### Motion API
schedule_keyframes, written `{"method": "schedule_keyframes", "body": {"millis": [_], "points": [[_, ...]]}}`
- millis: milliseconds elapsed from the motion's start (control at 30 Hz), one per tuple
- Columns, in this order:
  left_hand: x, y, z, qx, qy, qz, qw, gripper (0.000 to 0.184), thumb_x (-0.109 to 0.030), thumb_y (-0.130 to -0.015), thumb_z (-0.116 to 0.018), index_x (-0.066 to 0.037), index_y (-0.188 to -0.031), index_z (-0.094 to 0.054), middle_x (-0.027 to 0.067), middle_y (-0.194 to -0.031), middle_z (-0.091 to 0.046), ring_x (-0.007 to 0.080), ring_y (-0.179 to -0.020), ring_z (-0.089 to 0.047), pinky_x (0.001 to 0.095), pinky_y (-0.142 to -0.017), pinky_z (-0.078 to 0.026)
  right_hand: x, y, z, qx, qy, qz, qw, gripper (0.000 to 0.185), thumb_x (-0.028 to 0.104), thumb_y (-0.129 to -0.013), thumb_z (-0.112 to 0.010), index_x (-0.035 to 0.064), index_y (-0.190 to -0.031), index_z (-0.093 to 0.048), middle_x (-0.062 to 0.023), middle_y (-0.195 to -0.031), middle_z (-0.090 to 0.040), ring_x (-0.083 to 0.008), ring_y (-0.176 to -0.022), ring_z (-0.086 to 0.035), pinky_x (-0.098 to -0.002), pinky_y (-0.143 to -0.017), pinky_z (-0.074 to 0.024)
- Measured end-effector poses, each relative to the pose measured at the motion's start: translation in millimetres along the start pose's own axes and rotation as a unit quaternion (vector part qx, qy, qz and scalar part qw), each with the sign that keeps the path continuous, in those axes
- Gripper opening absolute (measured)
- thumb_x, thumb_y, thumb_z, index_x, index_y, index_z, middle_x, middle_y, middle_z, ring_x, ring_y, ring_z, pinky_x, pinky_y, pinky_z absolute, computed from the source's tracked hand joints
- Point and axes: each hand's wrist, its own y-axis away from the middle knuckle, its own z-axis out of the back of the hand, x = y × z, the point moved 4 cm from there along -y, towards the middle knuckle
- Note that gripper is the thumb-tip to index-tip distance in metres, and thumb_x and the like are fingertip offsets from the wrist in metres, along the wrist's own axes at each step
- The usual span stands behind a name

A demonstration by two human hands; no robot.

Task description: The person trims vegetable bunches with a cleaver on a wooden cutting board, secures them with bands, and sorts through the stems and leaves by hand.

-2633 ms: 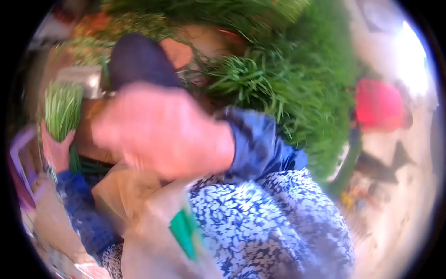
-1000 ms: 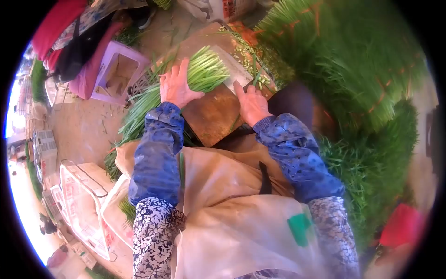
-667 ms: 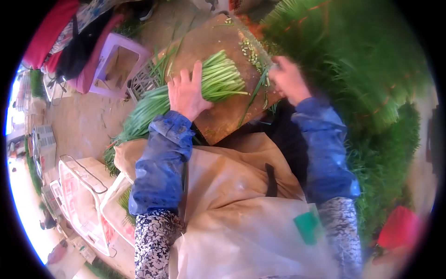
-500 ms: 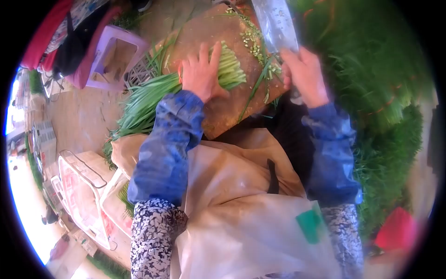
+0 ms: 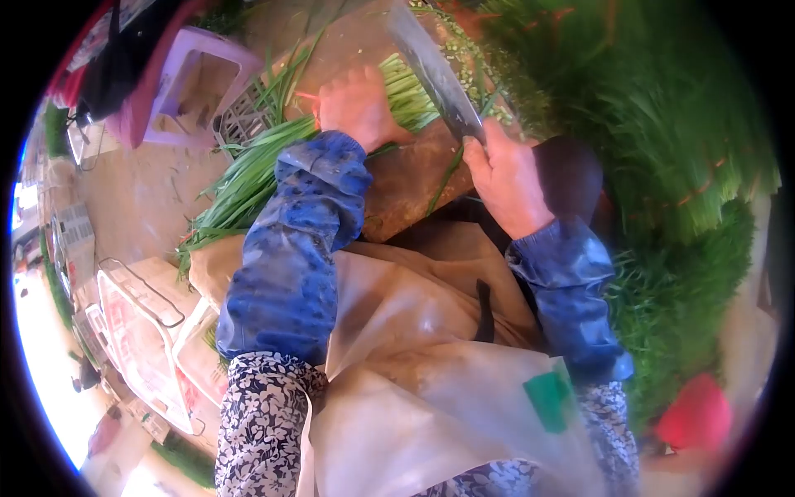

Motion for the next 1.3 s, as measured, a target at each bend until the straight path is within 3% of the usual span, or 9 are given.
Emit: {"method": "schedule_keyframes", "body": {"millis": [233,767,867,1000,1033,1133,1200,1267,1300], "points": [[4,-8,0,0.063,0.038,0.015,0.997,0.088,-0.051,-0.046,-0.087,0.002,-0.108,-0.055,0.0222,-0.105,-0.065,0.0417,-0.098,-0.064,0.0481,-0.088,-0.049,12,-10,3,0.043,0.062,0.002,0.997,0.023,0.021,-0.093,-0.057,-0.0009,-0.086,-0.053,-0.0268,-0.067,-0.060,-0.0473,-0.068,-0.061,-0.0545,-0.062,-0.0476],[-15,-2,2,0.008,0.004,-0.001,1.000,0.071,-0.043,-0.049,-0.087,-0.002,-0.098,-0.056,0.0157,-0.096,-0.066,0.0351,-0.086,-0.067,0.0439,-0.076,-0.053,11,-49,-1,0.138,0.148,-0.016,0.979,0.030,0.022,-0.090,-0.052,-0.0053,-0.083,-0.061,-0.0305,-0.075,-0.063,-0.0477,-0.076,-0.064,-0.0547,-0.072,-0.0506],[-19,-5,5,0.015,-0.021,-0.006,1.000,0.070,-0.041,-0.049,-0.087,-0.002,-0.098,-0.056,0.0149,-0.093,-0.066,0.0353,-0.086,-0.067,0.0446,-0.076,-0.053,10,-71,-17,0.162,0.123,-0.037,0.978,0.029,0.021,-0.092,-0.052,-0.0062,-0.084,-0.058,-0.0278,-0.072,-0.060,-0.0438,-0.070,-0.063,-0.0467,-0.065,-0.0498],[-18,-6,11,0.024,0.009,0.008,1.000,0.066,-0.040,-0.052,-0.085,-0.002,-0.098,-0.057,0.0149,-0.093,-0.066,0.0347,-0.086,-0.067,0.0453,-0.074,-0.052,14,-51,11,0.218,0.129,-0.087,0.964,0.028,0.022,-0.091,-0.052,-0.0046,-0.086,-0.059,-0.0238,-0.067,-0.058,-0.0398,-0.064,-0.063,-0.0476,-0.061,-0.0491],[-20,-8,9,0.017,0.005,0.003,1.000,0.064,-0.039,-0.054,-0.085,-0.002,-0.098,-0.057,0.0152,-0.094,-0.067,0.0348,-0.086,-0.067,0.0453,-0.073,-0.052,11,-37,20,0.188,0.121,-0.051,0.973,0.031,0.022,-0.088,-0.051,-0.0044,-0.079,-0.063,-0.0312,-0.083,-0.064,-0.0476,-0.079,-0.063,-0.0535,-0.072,-0.0511],[-27,-10,26,0.019,0.000,-0.008,1.000,0.061,-0.039,-0.057,-0.084,-0.003,-0.099,-0.058,0.0161,-0.094,-0.067,0.0356,-0.087,-0.067,0.0475,-0.072,-0.051,-21,-48,-28,0.107,0.176,0.004,0.979,0.030,0.023,-0.087,-0.052,-0.0039,-0.082,-0.064,-0.0303,-0.084,-0.065,-0.0481,-0.079,-0.063,-0.0536,-0.073,-0.0514],[-28,-9,31,0.012,0.007,-0.007,1.000,0.062,-0.040,-0.057,-0.084,-0.003,-0.100,-0.058,0.0170,-0.094,-0.067,0.0369,-0.088,-0.067,0.0502,-0.074,-0.051,-13,-78,-33,0.079,0.083,-0.082,0.990,0.029,0.023,-0.087,-0.054,-0.0032,-0.082,-0.065,-0.0288,-0.087,-0.066,-0.0467,-0.081,-0.065,-0.0533,-0.074,-0.0523],[-22,-9,33,0.024,-0.003,-0.029,0.999,0.066,-0.042,-0.055,-0.085,-0.003,-0.101,-0.057,0.0184,-0.097,-0.067,0.0383,-0.092,-0.066,0.0507,-0.077,-0.051,-18,-87,-48,0.016,0.133,-0.050,0.990,0.029,0.024,-0.088,-0.052,-0.0016,-0.082,-0.066,-0.0277,-0.088,-0.067,-0.0437,-0.082,-0.067,-0.0529,-0.076,-0.0531],[-19,-4,25,0.018,-0.005,-0.028,0.999,0.068,-0.043,-0.055,-0.085,-0.003,-0.102,-0.058,0.0165,-0.099,-0.067,0.0362,-0.092,-0.066,0.0494,-0.076,-0.051,-23,-69,-51,0.058,0.162,-0.025,0.985,0.030,0.025,-0.089,-0.051,-0.0006,-0.086,-0.066,-0.0272,-0.087,-0.068,-0.0430,-0.083,-0.067,-0.0528,-0.077,-0.0531]]}}
